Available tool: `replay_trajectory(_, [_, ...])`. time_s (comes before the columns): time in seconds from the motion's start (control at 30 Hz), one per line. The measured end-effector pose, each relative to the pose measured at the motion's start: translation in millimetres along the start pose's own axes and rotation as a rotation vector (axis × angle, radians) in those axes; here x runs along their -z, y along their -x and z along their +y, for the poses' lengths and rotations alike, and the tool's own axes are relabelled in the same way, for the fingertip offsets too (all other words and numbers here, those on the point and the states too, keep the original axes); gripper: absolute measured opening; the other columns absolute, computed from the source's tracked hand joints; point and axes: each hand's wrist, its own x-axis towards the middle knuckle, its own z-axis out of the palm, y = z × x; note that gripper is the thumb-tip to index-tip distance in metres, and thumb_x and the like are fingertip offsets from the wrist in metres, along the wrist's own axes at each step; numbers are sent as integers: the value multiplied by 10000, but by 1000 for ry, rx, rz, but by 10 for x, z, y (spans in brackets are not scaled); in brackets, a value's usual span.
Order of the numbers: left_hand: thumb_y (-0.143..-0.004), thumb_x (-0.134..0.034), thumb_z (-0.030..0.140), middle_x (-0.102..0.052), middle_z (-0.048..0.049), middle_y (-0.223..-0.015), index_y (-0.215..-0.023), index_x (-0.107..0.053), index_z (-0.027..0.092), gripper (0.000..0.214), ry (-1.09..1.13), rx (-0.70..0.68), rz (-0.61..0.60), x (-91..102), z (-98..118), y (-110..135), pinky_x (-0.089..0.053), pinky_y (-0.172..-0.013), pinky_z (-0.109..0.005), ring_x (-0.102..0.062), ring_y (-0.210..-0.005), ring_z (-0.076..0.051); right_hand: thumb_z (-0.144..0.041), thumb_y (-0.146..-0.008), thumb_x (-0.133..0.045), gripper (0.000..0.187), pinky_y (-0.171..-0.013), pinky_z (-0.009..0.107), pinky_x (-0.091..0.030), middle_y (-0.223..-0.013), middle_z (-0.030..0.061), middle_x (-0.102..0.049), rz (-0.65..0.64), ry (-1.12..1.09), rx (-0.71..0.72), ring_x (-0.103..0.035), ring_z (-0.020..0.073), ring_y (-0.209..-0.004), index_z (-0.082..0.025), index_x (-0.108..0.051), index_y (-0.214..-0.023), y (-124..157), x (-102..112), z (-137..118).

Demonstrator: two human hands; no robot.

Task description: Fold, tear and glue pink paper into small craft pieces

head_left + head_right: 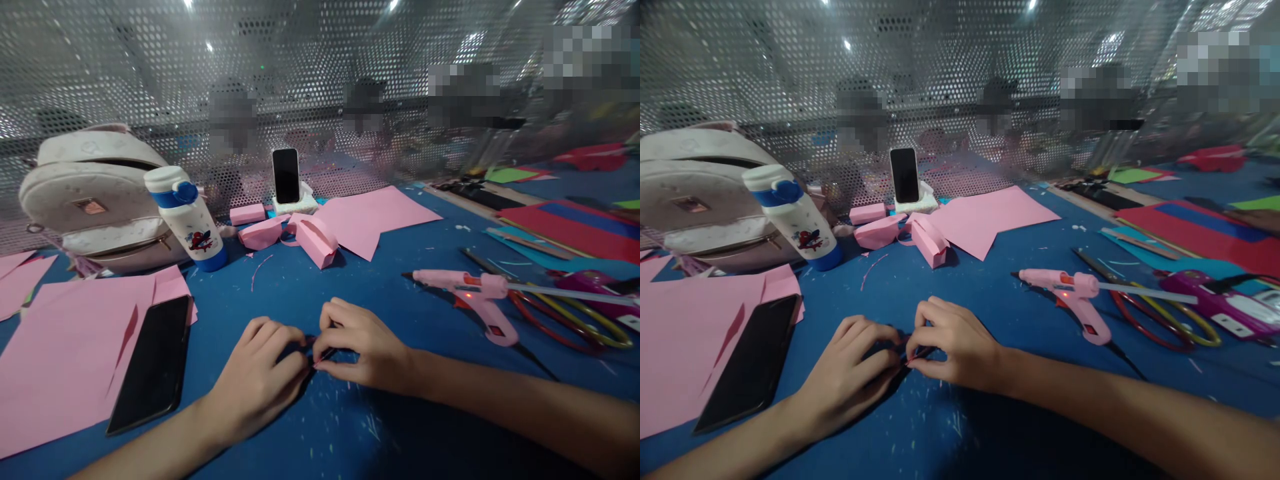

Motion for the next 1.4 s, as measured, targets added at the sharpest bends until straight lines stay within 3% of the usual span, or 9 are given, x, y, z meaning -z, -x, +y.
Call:
replay_trajectory(0.43, [-974, -511, 138, -660, -51, -1027, -919, -609, 182, 121, 2, 10, -10, 16, 5, 1, -369, -841, -364, -552, -891, -177, -237, -823, -748, 91, -680, 278, -373, -861, 23, -561, -42, 37, -19, -493, 160, -785, -203, -703, -895, -1, 16, -1])
replay_trajectory(0.77, [-970, -521, 134, -653, -56, -1037, -915, -602, 171, 105, 23, 26, -6, 32, 7, -7, -368, -834, -359, -553, -912, -184, -171, -826, -704, 30, -690, 278, -368, -841, 19, -551, -15, 17, 4, -490, 149, -768, -185, -686, -845, 0, 8, -3])
replay_trajectory(0.93, [-964, -531, 140, -649, -57, -1037, -916, -608, 170, 96, 28, 43, -16, 32, 6, 18, -368, -832, -366, -549, -901, -187, -227, -811, -732, 146, -686, 282, -374, -842, 15, -558, -19, -8, -47, -474, 157, -766, -184, -632, -907, -14, 46, -45])
replay_trajectory(1.13, [-967, -524, 136, -647, -64, -1047, -966, -628, 170, 109, 64, 79, 2, 53, -7, -19, -373, -816, -350, -547, -910, -187, -132, -866, -572, 59, -702, 290, -383, -821, 20, -544, 33, -56, -106, -465, 166, -781, -189, -561, -873, -11, 71, -37])
replay_trajectory(1.4, [-1011, -469, 177, -690, -59, -1045, -909, -646, 185, 204, -179, -11, 60, 5, 19, 33, -355, -887, -389, -564, -905, -196, -152, -900, -591, 67, -720, 291, -411, -825, 20, -564, 128, -126, -111, -509, 162, -803, -190, -592, -845, 0, 68, 8])
